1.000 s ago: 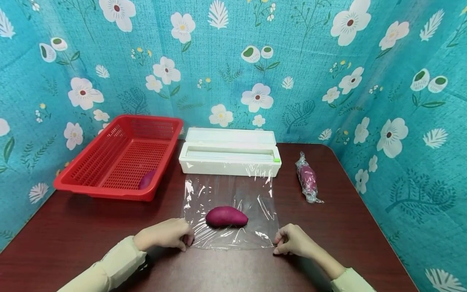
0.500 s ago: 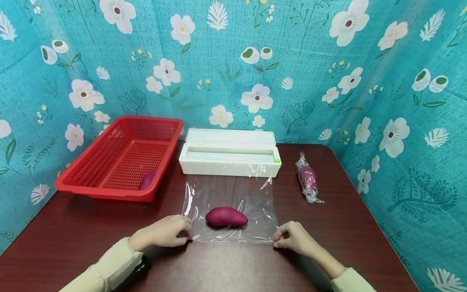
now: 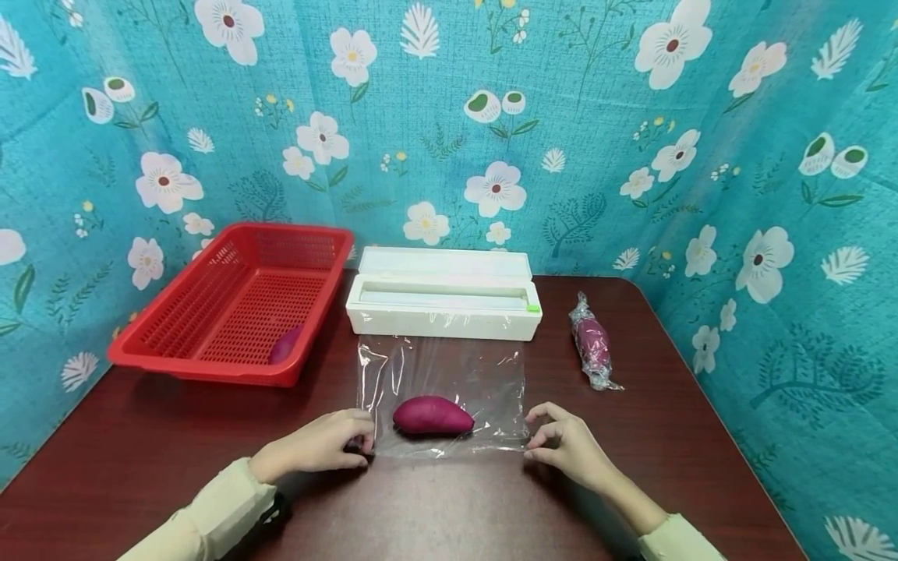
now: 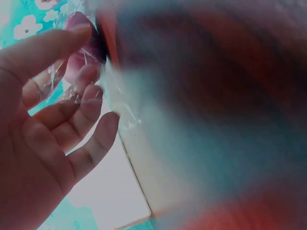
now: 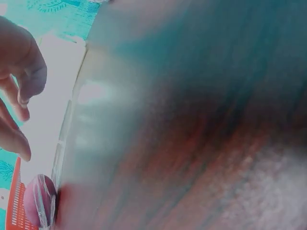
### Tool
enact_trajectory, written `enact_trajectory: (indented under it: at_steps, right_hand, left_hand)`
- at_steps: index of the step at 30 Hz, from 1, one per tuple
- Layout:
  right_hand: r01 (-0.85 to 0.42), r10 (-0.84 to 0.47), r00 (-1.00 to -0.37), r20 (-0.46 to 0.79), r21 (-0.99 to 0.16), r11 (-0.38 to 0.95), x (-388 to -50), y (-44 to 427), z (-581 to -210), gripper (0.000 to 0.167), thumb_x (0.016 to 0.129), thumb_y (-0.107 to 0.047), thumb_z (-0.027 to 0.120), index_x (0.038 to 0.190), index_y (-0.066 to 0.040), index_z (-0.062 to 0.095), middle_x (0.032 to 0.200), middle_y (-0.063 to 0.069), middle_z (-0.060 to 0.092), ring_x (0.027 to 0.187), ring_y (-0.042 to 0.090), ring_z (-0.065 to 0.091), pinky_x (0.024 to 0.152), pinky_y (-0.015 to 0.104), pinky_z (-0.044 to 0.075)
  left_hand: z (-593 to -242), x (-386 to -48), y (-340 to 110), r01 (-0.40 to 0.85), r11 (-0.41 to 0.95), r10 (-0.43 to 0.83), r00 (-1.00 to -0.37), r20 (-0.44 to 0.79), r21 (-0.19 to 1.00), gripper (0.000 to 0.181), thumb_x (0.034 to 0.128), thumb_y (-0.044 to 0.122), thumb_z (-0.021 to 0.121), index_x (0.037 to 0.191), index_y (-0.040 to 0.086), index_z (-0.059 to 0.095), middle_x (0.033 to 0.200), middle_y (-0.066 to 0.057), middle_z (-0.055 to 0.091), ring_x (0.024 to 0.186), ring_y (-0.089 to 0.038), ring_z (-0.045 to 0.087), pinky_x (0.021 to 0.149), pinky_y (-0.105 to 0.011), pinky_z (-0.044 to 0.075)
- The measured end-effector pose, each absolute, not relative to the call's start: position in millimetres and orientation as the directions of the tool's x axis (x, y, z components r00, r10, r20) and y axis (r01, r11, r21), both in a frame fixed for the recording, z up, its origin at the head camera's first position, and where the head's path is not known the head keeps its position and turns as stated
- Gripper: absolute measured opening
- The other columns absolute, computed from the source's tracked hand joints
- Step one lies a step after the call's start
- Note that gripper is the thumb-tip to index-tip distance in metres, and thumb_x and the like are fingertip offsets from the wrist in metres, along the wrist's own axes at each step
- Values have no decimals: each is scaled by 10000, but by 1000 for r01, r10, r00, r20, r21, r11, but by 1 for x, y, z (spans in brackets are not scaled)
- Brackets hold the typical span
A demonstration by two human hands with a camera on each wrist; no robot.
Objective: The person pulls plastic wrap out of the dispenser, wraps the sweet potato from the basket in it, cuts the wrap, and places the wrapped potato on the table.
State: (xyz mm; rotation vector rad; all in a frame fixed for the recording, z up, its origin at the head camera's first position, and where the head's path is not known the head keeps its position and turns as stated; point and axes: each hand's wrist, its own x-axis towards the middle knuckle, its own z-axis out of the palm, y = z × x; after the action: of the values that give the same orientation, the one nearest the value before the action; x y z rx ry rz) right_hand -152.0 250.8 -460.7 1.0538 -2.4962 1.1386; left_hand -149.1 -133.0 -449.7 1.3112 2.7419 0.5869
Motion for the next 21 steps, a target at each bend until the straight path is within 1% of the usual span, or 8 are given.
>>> enact_trajectory:
  at_steps: [4,8,9,11,14,16,18,21]
  right_hand:
    - [-711,-540,-691,481,-584,391,-155,250,-461,163,639,-64,781,645,-179,666,931,93,612,740,95,544,581,126,389]
    - [-702,-577,-672,464,-647,296,-157,251,-462,214,666,33,735,710,-160,656,917,153,647,800,182,590,659,140,415]
    - [-688,-586,-672,452,-673,271,-158,251,-462,224,678,66,712,730,-142,650,905,169,647,793,185,600,636,150,427]
    - [-656,-590,-686,425,-712,251,-158,251,-463,240,700,112,670,756,-117,628,863,176,650,708,140,596,545,167,430]
    - [-599,-582,-722,373,-758,257,-157,251,-462,215,746,146,603,784,-62,569,716,160,626,546,121,540,411,199,395]
    - [-577,-574,-741,348,-768,279,-155,249,-457,182,773,139,577,790,-35,528,637,141,589,470,153,470,379,215,380]
    - [-564,-579,-747,326,-772,293,-152,247,-451,147,798,124,556,802,-10,496,597,137,558,469,220,468,374,234,390]
    - [-556,-595,-743,306,-777,294,-150,244,-443,127,819,111,534,814,3,467,629,148,593,500,247,490,377,253,406]
  left_hand:
    - [-449,-151,-134,750,575,746,-645,167,327,210,684,144,721,664,181,515,709,118,418,662,-23,420,594,-162,375]
    - [-449,-154,-134,758,552,742,-636,211,347,212,700,117,715,673,173,512,705,124,436,667,-14,435,608,-156,382]
    - [-450,-154,-134,758,544,741,-635,217,361,212,702,110,713,677,170,512,705,124,442,667,-11,438,610,-154,383]
    - [-450,-155,-135,748,528,739,-638,217,403,207,709,102,710,683,166,515,702,128,454,663,-3,443,607,-149,384]
    - [-451,-156,-137,716,520,727,-657,199,465,191,724,113,708,687,164,527,686,144,478,647,-3,463,605,-147,389]
    - [-451,-157,-138,690,521,717,-673,180,503,184,737,128,708,691,165,533,672,153,496,637,-7,483,604,-150,394]
    - [-452,-158,-139,669,522,708,-685,168,529,176,747,144,707,692,164,541,662,158,512,631,-5,495,608,-155,403]
    - [-452,-158,-140,648,517,700,-696,158,560,155,769,149,693,702,162,554,654,159,535,618,18,498,604,-156,412]
